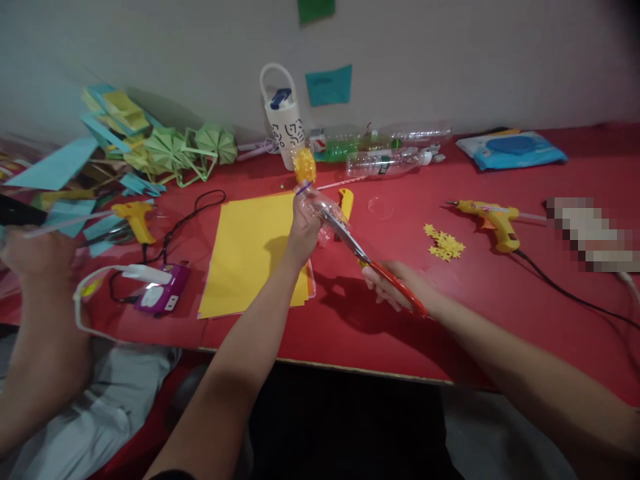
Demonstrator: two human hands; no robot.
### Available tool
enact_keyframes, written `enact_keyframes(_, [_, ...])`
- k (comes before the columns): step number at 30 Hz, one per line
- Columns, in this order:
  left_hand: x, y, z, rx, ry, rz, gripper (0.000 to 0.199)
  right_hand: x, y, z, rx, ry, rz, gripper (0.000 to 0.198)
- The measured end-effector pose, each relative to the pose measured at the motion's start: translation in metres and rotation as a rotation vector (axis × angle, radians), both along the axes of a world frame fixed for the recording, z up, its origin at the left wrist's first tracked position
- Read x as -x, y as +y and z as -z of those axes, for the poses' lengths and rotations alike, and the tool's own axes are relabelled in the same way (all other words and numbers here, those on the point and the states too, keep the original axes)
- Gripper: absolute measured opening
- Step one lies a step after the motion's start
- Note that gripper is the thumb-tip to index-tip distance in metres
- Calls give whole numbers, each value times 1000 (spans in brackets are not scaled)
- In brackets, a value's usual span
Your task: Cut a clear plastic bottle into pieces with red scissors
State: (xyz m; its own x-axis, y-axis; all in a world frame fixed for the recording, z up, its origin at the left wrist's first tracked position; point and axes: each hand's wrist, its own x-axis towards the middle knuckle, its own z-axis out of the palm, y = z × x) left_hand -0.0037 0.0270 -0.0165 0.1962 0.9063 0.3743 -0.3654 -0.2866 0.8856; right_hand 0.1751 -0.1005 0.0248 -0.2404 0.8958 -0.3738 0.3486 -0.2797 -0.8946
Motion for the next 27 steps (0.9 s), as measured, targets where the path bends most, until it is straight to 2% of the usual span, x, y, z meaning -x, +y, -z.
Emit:
enact_keyframes(4, [-1,1,2,17,-23,10,54,2,-1,2,12,-1,18,54])
enact_keyframes(13, [5,3,5,26,27,-24,55,4,1,-1,35,-145,31,50])
enact_keyframes(27, [-5,0,8,-57,72,66,52,-1,1,3,8,4,20,58])
